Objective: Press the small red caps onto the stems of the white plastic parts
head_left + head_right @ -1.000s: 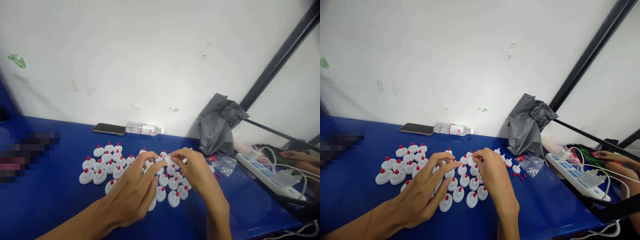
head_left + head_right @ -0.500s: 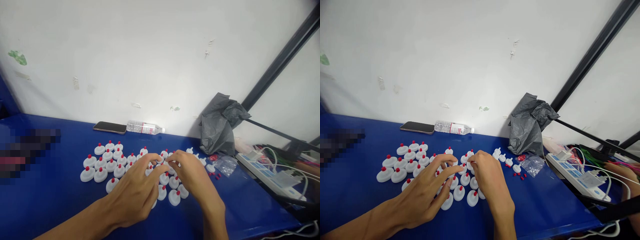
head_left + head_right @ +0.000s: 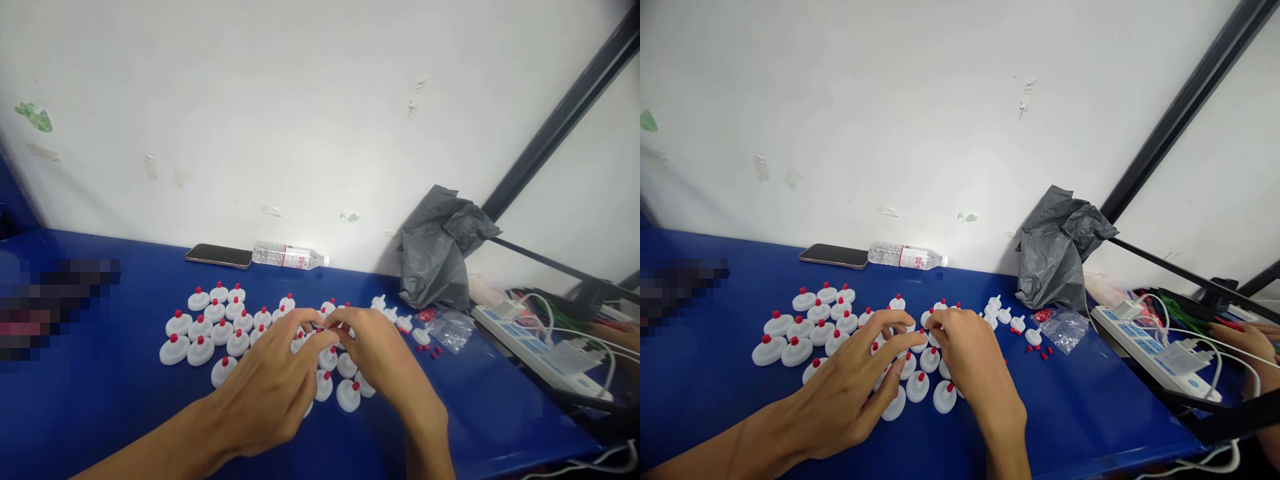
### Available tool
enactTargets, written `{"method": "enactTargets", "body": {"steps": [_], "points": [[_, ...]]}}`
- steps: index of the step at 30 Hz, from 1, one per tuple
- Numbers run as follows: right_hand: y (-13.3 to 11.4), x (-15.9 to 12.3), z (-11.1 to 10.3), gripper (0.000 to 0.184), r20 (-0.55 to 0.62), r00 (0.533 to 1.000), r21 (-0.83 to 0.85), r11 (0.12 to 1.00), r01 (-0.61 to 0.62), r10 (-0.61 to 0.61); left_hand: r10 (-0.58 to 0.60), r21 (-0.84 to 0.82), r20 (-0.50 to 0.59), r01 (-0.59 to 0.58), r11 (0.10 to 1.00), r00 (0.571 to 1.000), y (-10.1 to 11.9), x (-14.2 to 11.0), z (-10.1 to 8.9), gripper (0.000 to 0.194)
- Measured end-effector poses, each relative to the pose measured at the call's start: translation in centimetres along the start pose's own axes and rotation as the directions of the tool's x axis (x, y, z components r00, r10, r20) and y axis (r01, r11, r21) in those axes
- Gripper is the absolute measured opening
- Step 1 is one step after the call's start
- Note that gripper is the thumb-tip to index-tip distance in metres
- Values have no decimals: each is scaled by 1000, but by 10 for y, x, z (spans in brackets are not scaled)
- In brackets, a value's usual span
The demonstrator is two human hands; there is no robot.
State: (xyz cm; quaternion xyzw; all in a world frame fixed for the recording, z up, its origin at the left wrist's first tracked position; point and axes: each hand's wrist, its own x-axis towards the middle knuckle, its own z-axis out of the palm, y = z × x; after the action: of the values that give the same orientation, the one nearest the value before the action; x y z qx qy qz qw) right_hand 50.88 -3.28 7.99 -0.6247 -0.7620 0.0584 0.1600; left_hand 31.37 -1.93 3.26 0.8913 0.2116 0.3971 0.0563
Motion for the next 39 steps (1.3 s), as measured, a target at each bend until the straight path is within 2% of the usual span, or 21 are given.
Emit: {"method": "enactTargets", "body": {"steps": [10, 15, 18, 22, 26, 28, 30, 33, 39], "points": [[3, -2, 4, 30, 24, 995, 114, 989, 98, -102, 16, -11, -1, -16, 1000, 1000, 0, 1, 1, 47], [3, -3, 8, 35, 44, 993, 94, 990, 109, -113, 23, -31, 21, -23, 999, 999, -1, 1, 1, 46], [6, -3, 7, 36, 12, 993, 128, 985, 112, -114, 26, -23, 21, -25, 999, 999, -1, 1, 2, 44], [25, 0, 1, 34, -105, 994, 84, 995, 48, -39, 28, -18, 34, -27, 999, 999, -1, 0, 3, 42], [60, -2, -10, 31, -236, 966, 28, 994, -105, 109, 36, 2, 33, -37, 999, 999, -1, -1, 3, 42], [76, -6, -14, 29, -259, 951, 14, 986, -169, 167, 32, 0, 39, -32, 999, 999, -1, -1, 2, 41], [89, -11, -14, 28, -232, 954, 25, 981, -191, 192, 33, -9, 51, -33, 999, 998, -1, 0, 1, 41], [99, -15, -11, 34, -129, 976, 73, 984, -164, 173, 28, -17, 61, -27, 1000, 998, -1, 0, 1, 42], [96, -12, -7, 42, -27, 994, 114, 988, -103, 107, 23, -18, 77, -22, 1000, 997, 0, -2, 3, 42]]}}
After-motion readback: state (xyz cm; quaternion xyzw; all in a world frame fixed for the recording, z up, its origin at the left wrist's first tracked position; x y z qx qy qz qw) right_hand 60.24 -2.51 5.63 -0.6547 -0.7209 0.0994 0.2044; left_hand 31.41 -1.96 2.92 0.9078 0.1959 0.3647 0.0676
